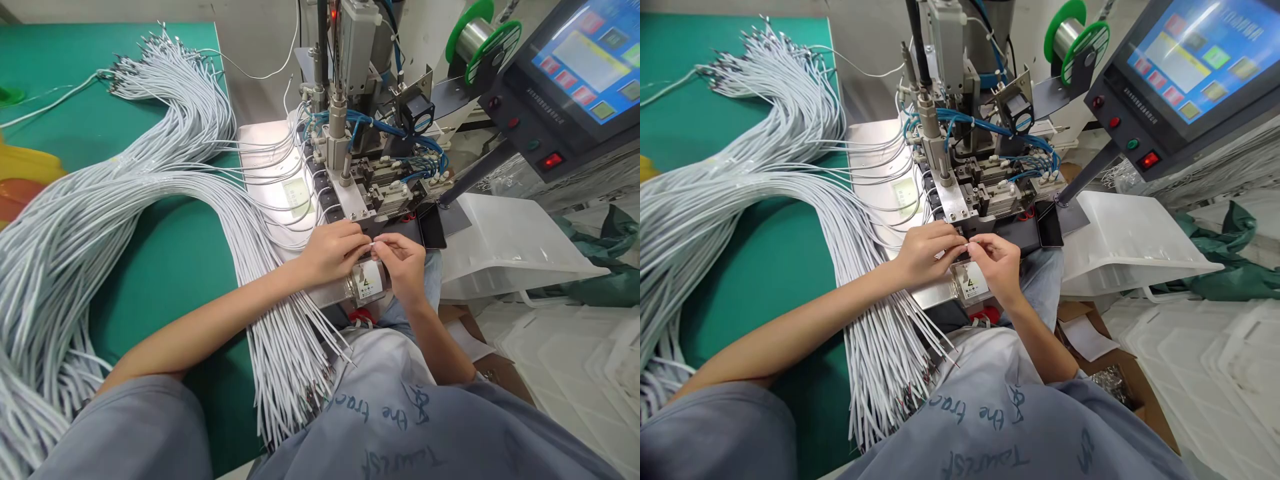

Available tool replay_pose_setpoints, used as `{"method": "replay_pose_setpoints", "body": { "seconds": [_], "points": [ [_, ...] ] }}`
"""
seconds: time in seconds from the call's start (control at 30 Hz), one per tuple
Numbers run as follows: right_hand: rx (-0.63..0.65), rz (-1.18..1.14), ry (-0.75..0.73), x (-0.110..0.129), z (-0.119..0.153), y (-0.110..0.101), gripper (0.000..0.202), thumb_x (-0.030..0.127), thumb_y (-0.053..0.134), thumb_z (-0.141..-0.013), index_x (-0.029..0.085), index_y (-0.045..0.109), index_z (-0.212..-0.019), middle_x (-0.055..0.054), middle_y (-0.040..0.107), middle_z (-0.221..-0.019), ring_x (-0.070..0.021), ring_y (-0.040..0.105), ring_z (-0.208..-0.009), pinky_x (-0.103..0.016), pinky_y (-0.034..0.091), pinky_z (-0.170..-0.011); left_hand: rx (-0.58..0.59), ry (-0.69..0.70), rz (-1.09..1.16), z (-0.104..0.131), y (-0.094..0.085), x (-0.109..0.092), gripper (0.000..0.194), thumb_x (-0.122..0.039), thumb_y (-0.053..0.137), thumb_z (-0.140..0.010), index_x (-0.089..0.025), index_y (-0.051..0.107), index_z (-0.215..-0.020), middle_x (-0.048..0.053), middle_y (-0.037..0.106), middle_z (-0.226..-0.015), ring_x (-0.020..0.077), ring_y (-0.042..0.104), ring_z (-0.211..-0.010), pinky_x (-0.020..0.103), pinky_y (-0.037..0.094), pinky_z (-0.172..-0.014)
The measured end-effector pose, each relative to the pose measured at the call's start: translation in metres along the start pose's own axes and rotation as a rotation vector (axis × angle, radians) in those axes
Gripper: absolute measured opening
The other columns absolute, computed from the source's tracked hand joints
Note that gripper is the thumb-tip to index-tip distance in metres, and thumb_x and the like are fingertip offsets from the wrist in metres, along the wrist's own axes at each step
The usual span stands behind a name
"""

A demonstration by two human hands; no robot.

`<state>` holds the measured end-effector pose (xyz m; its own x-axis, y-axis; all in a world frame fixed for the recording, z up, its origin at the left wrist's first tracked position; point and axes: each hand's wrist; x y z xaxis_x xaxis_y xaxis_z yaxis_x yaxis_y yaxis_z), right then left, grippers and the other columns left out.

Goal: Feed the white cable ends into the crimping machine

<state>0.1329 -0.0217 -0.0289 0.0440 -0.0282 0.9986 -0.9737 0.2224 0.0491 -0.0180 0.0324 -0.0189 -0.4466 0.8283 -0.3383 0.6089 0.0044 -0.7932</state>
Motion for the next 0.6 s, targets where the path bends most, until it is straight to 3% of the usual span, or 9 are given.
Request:
{"method": "replay_pose_setpoints", "body": {
  "seconds": [0.13, 0.37, 0.5, 0.6],
  "points": [
    [-0.003, 0.09, -0.046, 0.004, -0.004, 0.0, 0.012, 0.031, 0.064, -0.073, 0.018, 0.065, -0.071, 0.0, 0.061, -0.063, -0.0113, 0.054, -0.057, -0.026, 0.045, -0.056, -0.058, -0.016, 0.045, 0.001, 0.003, 0.002, 0.026, -0.025, 0.043, -0.091, -0.016, 0.064, -0.078, 0.002, 0.059, -0.066, 0.0111, 0.051, -0.063, 0.023, 0.039, -0.058],
    [0.18, 0.252, -0.118, 0.012, -0.014, -0.014, 0.018, 0.028, 0.064, -0.073, 0.015, 0.064, -0.061, 0.003, 0.046, -0.054, -0.0077, 0.036, -0.05, -0.024, 0.029, -0.046, -0.17, 0.048, -0.014, 0.001, 0.002, -0.001, 0.021, -0.022, 0.05, -0.087, -0.016, 0.063, -0.071, 0.001, 0.057, -0.06, 0.011, 0.046, -0.057, 0.024, 0.031, -0.051],
    [0.016, 0.159, -0.152, 0.001, -0.008, 0.001, 0.02, 0.03, 0.062, -0.075, 0.016, 0.063, -0.061, 0.004, 0.039, -0.053, -0.0079, 0.032, -0.05, -0.024, 0.028, -0.047, -0.183, -0.091, 0.173, 0.0, 0.001, -0.007, 0.02, -0.023, 0.056, -0.085, -0.015, 0.061, -0.067, -0.001, 0.055, -0.057, 0.0091, 0.047, -0.056, 0.021, 0.036, -0.054],
    [-0.12, 0.231, -0.235, -0.004, -0.003, 0.01, 0.02, 0.031, 0.059, -0.078, 0.017, 0.063, -0.064, 0.004, 0.034, -0.052, -0.0086, 0.031, -0.05, -0.025, 0.029, -0.048, -0.17, -0.074, 0.149, -0.001, 0.0, -0.005, 0.019, -0.022, 0.056, -0.085, -0.015, 0.061, -0.068, -0.001, 0.055, -0.058, 0.0086, 0.047, -0.056, 0.021, 0.036, -0.053]
  ]
}}
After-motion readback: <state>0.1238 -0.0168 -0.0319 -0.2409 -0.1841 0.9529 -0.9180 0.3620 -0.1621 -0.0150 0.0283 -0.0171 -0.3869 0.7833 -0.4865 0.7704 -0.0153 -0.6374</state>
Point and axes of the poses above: each hand's wrist, its own z-axis away from the middle knuckle, its own y-axis out of the palm, x = y × z
